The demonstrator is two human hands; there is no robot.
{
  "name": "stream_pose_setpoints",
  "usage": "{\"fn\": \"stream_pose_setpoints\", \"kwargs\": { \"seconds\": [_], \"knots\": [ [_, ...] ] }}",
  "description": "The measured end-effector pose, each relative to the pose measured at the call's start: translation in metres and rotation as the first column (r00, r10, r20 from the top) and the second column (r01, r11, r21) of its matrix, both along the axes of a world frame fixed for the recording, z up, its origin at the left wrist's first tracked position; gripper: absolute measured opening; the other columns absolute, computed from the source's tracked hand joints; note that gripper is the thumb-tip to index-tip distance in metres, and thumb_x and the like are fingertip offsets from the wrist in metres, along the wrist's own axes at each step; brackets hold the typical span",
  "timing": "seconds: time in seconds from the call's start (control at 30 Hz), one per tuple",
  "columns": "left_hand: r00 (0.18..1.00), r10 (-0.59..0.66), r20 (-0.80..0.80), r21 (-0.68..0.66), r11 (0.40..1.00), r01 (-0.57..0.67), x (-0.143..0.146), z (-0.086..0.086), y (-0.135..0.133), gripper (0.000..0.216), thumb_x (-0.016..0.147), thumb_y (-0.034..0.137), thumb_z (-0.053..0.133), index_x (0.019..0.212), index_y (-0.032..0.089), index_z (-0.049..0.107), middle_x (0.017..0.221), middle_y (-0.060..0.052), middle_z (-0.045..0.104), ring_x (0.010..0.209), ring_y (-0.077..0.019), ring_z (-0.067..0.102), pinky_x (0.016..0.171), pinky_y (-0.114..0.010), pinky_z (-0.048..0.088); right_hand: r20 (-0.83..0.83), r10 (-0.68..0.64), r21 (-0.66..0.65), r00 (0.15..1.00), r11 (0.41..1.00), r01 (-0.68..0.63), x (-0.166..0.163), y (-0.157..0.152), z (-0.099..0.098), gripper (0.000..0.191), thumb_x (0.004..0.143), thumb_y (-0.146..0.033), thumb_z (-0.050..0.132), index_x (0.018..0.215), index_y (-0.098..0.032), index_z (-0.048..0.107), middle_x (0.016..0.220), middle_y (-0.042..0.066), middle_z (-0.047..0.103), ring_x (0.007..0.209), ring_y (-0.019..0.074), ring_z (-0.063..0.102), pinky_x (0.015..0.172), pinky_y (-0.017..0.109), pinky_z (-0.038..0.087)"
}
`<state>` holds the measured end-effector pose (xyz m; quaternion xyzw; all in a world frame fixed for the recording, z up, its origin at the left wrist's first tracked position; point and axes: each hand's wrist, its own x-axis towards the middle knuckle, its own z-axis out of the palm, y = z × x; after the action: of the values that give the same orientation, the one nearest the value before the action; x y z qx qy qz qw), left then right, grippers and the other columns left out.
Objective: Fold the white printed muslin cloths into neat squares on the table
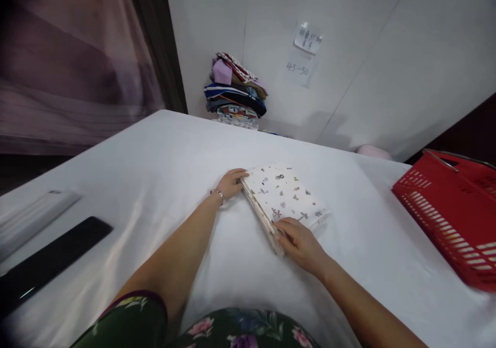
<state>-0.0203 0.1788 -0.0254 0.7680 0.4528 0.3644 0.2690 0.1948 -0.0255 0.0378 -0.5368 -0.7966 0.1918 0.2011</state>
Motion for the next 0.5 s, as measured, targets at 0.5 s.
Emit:
{"fn": "stream_pose_setpoints", "kwargs": {
  "seconds": [0.5],
  "knots": [
    [0.995,0.006,-0.103,0.071,0.997,0.001,0.005,0.017,-0.004,0.052,0.061,0.002,0.048,0.105,0.024,0.066,0.125,0.000,0.054,0.120,-0.0190,0.044,0.106,-0.035,0.033,-0.094,-0.145,0.405,0.985,0.898,0.171,0.023,-0.046,-0.038,0.046,0.082,-0.021,0.056,0.127,-0.025,0.046,0.124,0.009,0.051,0.120,0.0246,0.044,0.099,0.047,0.041]
  ]
}}
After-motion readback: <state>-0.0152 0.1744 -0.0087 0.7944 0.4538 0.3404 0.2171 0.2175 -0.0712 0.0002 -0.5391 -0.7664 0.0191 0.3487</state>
